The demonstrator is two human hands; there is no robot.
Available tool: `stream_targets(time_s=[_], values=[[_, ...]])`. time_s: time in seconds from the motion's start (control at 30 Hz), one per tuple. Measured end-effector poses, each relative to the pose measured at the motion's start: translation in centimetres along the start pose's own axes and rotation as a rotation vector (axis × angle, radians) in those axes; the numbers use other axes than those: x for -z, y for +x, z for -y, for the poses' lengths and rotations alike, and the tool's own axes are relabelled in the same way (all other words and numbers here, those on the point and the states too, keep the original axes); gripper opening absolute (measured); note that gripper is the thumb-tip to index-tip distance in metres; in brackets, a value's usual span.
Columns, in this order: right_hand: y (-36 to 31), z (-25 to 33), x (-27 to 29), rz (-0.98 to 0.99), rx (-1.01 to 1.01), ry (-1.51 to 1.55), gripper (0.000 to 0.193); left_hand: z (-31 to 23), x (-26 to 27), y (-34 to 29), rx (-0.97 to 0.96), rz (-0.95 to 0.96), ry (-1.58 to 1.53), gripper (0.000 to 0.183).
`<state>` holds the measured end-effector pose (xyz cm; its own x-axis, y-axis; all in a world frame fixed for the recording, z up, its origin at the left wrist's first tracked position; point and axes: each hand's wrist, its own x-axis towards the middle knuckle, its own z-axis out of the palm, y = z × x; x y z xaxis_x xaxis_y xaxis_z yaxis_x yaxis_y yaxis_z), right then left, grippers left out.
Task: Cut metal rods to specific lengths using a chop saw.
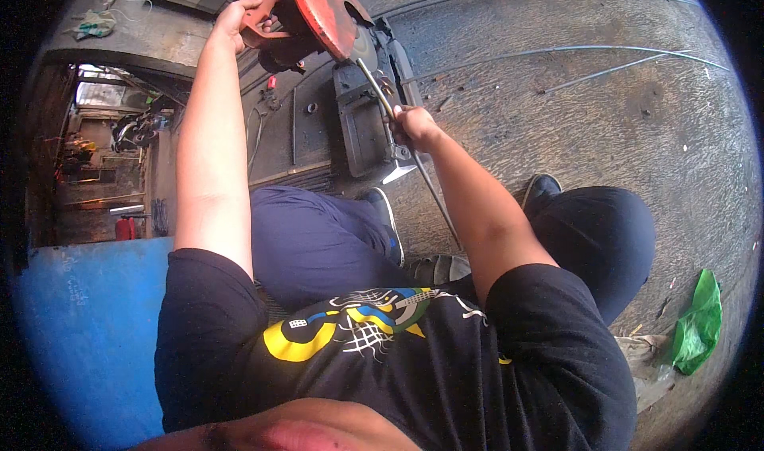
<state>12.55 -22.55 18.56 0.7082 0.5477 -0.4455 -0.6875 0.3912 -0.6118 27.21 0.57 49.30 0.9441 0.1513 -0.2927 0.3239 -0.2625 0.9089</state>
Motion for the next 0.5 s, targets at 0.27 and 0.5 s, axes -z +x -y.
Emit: stream_targets(time_s=[0.27,0.5], values=[[-0.4,-0.1,-0.7,0.274,-0.08,0.062,0.027,-0.2,-0.3,-0.4,-0.017,0.012,-0.009,0.039],[-0.8,-1.9,0.1,0.221,-0.084,-0.06,0.025,-0.5,-0.5,-0.5,0.029,-0.04,-0.011,0.027]])
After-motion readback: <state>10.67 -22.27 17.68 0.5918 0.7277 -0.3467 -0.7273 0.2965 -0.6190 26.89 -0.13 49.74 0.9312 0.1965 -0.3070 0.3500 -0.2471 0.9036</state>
